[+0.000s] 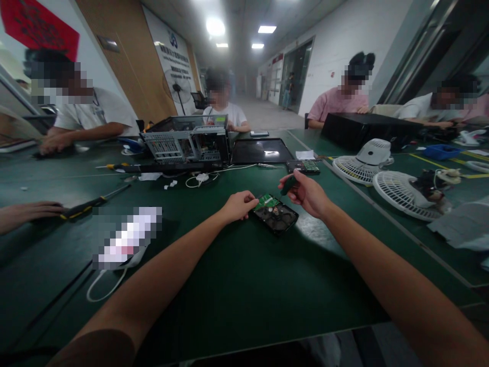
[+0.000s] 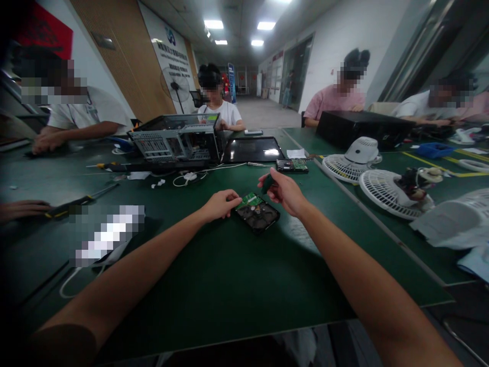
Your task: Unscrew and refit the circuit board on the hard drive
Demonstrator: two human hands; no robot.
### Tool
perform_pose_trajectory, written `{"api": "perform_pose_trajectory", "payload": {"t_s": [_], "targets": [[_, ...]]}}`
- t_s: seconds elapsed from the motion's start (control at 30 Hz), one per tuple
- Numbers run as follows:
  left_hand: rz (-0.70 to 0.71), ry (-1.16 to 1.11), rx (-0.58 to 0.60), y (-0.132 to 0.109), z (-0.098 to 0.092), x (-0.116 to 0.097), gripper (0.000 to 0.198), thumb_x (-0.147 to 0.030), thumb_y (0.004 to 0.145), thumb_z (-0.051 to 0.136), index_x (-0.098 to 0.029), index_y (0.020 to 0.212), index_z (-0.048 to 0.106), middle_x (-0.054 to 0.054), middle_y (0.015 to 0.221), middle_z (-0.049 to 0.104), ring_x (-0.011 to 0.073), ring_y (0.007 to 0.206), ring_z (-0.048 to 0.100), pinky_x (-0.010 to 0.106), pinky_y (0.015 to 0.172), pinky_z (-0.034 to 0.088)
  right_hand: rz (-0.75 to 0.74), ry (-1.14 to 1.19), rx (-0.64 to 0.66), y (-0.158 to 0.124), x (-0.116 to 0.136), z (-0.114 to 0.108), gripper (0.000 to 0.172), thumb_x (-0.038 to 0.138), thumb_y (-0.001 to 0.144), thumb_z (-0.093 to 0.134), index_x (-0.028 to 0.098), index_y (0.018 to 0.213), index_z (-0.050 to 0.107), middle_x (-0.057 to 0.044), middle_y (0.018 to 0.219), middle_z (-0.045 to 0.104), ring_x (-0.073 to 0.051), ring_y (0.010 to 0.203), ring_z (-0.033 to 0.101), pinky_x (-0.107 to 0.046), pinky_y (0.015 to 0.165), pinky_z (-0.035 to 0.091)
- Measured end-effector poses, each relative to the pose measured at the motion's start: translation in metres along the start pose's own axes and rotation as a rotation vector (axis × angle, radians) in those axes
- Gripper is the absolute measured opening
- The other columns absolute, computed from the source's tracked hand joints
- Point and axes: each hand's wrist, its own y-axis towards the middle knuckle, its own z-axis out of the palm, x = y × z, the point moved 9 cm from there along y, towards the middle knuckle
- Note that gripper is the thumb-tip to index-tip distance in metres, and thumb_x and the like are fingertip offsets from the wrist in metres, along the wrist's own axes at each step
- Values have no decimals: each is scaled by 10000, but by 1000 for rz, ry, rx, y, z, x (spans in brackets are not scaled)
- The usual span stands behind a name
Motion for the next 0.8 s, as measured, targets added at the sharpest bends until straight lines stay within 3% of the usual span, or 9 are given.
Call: {"api": "perform_pose_trajectory", "payload": {"t_s": [0.23,0.33,0.43,0.53,0.63,0.8], "targets": [[-1,-3,5,0,0,0,295,-441,957,623,-187,1105,654,39,910,707,85,501,622,173,387,436,-20,10,-40,-1,4,-2,414,586,880,602,240,1102,654,-64,1008,718,-120,562,502,-252,435,274],[11,-4,3,0,0,-1,292,-430,960,621,-181,1109,652,50,930,710,87,505,625,173,383,432,-90,-56,-69,-2,10,-5,405,562,867,652,274,1152,649,-14,833,662,-116,541,483,-238,433,242],[7,0,-2,1,0,2,288,-430,959,622,-180,1100,648,50,936,708,84,498,620,171,379,431,-210,-205,-137,-2,20,-13,331,546,882,654,257,1036,697,18,663,537,-127,556,471,-245,455,298],[12,7,0,2,1,3,286,-431,962,617,-181,1098,647,48,930,704,88,503,624,172,378,437,-368,-354,-193,-4,34,-16,261,497,914,635,246,934,705,-22,830,628,-155,738,567,-276,600,457],[14,6,1,3,1,4,290,-434,963,616,-185,1108,647,51,958,704,90,513,630,176,381,445,-432,-358,-208,-6,40,-16,214,462,915,643,252,956,654,-41,995,667,-181,889,616,-328,763,533],[-6,6,7,2,0,4,302,-448,964,617,-194,1126,646,54,988,711,81,516,629,167,391,444,-457,-358,-249,-13,43,-13,231,452,906,672,270,969,544,-24,918,630,-179,829,618,-352,769,551]]}}
